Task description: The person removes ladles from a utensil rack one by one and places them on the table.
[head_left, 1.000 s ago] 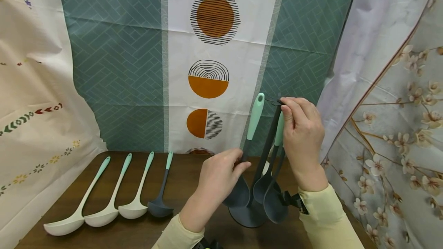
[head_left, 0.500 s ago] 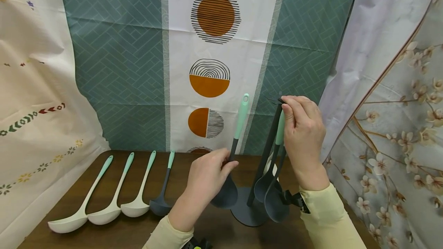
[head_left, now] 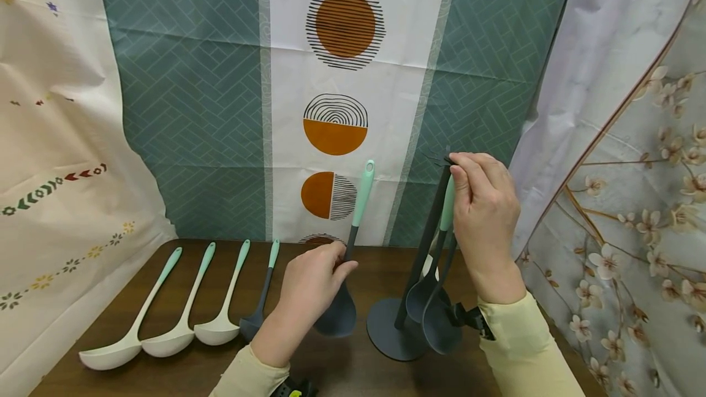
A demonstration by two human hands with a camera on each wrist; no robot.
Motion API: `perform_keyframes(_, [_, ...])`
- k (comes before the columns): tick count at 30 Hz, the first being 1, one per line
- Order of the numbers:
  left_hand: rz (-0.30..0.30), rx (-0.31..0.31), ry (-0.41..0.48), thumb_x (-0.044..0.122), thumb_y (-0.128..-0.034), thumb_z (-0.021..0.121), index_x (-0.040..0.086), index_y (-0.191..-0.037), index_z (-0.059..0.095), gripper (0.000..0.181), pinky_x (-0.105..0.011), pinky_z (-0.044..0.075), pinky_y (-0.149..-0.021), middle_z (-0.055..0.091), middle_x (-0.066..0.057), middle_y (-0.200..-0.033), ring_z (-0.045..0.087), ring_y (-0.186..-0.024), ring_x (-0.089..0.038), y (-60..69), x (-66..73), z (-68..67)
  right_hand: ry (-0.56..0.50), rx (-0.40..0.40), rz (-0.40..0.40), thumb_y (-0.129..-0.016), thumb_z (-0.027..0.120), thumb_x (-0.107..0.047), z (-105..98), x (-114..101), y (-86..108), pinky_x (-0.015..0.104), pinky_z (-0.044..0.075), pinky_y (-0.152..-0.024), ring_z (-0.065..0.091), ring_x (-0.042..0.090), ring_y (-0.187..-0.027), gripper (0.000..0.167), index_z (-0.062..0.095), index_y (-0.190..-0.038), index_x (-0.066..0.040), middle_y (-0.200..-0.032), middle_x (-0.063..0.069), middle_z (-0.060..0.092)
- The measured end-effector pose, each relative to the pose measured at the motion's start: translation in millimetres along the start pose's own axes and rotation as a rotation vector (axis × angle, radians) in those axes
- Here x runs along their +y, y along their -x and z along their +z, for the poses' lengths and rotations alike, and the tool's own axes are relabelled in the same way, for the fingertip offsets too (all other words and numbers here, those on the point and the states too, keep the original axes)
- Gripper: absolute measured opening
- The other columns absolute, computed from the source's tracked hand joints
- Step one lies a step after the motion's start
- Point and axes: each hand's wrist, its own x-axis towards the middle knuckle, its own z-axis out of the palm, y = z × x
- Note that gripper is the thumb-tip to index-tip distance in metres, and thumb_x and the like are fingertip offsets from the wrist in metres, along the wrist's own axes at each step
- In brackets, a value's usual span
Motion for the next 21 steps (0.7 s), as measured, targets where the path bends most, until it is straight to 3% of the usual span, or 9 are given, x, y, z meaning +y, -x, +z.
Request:
perform_keyframes(14, [-0.073,-0.027,0.005,0.027,-0.0964,0.088,0.016,-0.089,0.069,0.024,-0.032,0.042,-0.053,0.06,0.009,-0.07,0.052,-0.059,-0.011,-0.4,-18.8,1.8,-0.001,-0.004,-0.008,-0.111,0.068,-0.019,1,1,-1.1,0.05,0.049,-0.107,0.067,0.038,-0.117,0.025,0.081,-0.127,-0.006,-0.12,0.016,0.074])
perform_keyframes(21, [-0.102,-0.052,0.002,0.025,-0.0974,0.088,0.014,-0.09,0.069,0.024,-0.033,0.042,-0.053,0.06,0.007,-0.069,0.051,-0.058,-0.012,-0.1,-26.2,10.1,0.005,-0.009,0.006,-0.111,0.067,-0.02,0,0,0.4,0.05,0.049,-0.107,0.067,0.038,-0.118,0.026,0.08,-0.128,-0.005,-0.12,0.016,0.074])
